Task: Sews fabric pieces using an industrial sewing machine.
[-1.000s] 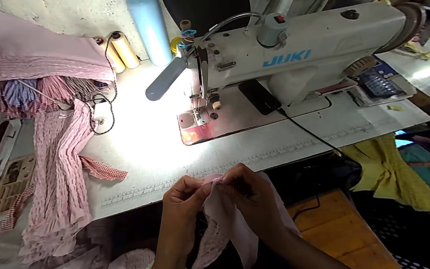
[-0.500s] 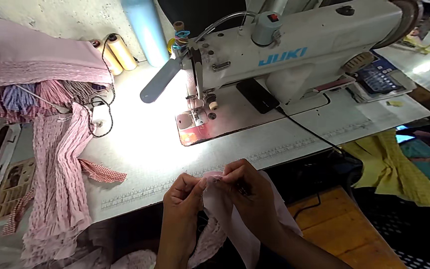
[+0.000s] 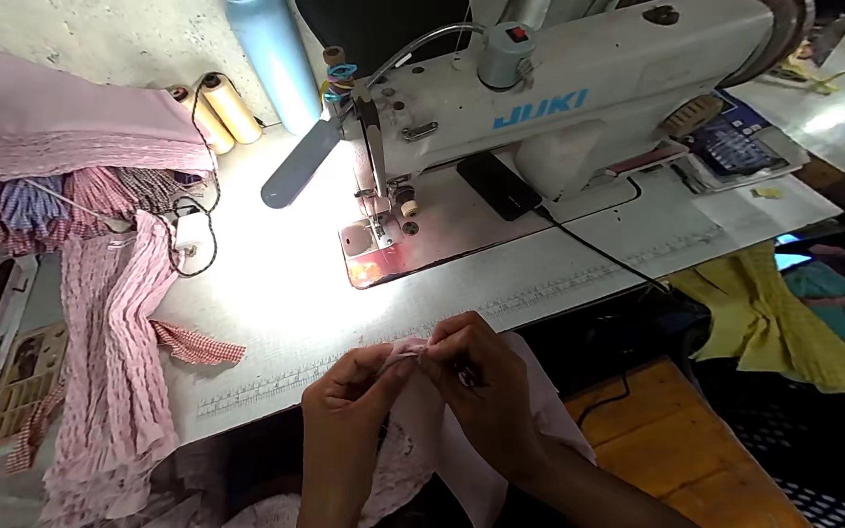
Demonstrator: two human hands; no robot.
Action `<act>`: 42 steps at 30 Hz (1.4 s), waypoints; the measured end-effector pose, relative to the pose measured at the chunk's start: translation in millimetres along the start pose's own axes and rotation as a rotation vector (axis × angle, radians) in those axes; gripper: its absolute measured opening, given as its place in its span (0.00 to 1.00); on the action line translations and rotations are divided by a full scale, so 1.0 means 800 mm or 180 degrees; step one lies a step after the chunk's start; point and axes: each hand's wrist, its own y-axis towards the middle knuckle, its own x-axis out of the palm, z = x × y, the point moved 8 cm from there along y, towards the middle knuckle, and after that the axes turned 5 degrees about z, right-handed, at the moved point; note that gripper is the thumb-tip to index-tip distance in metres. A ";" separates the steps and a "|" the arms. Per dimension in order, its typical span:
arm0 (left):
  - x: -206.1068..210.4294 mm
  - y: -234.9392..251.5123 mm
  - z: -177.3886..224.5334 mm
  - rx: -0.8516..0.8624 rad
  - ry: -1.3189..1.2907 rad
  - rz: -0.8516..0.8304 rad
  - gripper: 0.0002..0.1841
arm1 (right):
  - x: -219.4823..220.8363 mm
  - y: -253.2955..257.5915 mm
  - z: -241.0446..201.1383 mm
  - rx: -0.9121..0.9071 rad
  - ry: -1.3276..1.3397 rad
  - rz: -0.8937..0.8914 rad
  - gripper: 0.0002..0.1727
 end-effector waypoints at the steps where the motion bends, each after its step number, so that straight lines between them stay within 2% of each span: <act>1: -0.003 0.002 0.004 0.0066 0.0121 0.0015 0.07 | 0.001 0.001 -0.001 0.0000 -0.0014 -0.0040 0.05; 7: -0.033 0.032 0.044 0.0581 0.1033 0.0034 0.06 | 0.013 -0.008 0.007 0.0241 -0.0022 -0.0617 0.07; 14: -0.040 0.053 0.085 0.0925 0.1599 -0.0383 0.06 | 0.040 -0.010 0.000 -0.0221 -0.0894 -0.1014 0.07; 17: -0.038 0.073 0.092 0.0797 0.2056 -0.0671 0.04 | 0.052 -0.006 0.007 -0.0261 -0.0495 -0.1367 0.08; 19: -0.035 0.104 0.084 0.0633 0.2354 -0.0794 0.03 | 0.055 -0.004 0.018 -0.0085 -0.0196 -0.1426 0.12; 21: -0.025 0.140 0.061 0.0417 0.2432 -0.0923 0.02 | 0.054 -0.003 0.031 0.0018 -0.0324 -0.1274 0.15; 24: -0.005 0.187 -0.008 -0.0250 0.2539 -0.1099 0.04 | 0.054 -0.004 0.056 0.0134 -0.1044 -0.1129 0.14; 26: 0.006 0.214 -0.066 -0.0395 0.2673 -0.1311 0.06 | 0.053 -0.004 0.071 0.0247 -0.1480 -0.1130 0.12; 29: 0.019 0.232 -0.104 -0.0271 0.2844 -0.1217 0.05 | 0.052 0.000 0.080 0.0295 -0.1861 -0.1076 0.08; 31: 0.028 0.225 -0.090 -0.0126 0.3153 -0.1030 0.06 | 0.052 0.001 0.080 0.0247 -0.1981 -0.0963 0.08; 34: 0.038 0.205 -0.073 0.0158 0.3642 -0.0796 0.15 | 0.055 -0.001 0.079 0.0110 -0.2151 -0.0848 0.10; 38: 0.055 0.175 -0.066 0.1134 0.3950 -0.0558 0.08 | 0.054 -0.003 0.080 0.0070 -0.2231 -0.0784 0.10; 42: 0.064 0.135 -0.068 0.1262 0.4248 -0.0629 0.15 | 0.050 -0.005 0.080 0.0186 -0.2159 -0.0855 0.08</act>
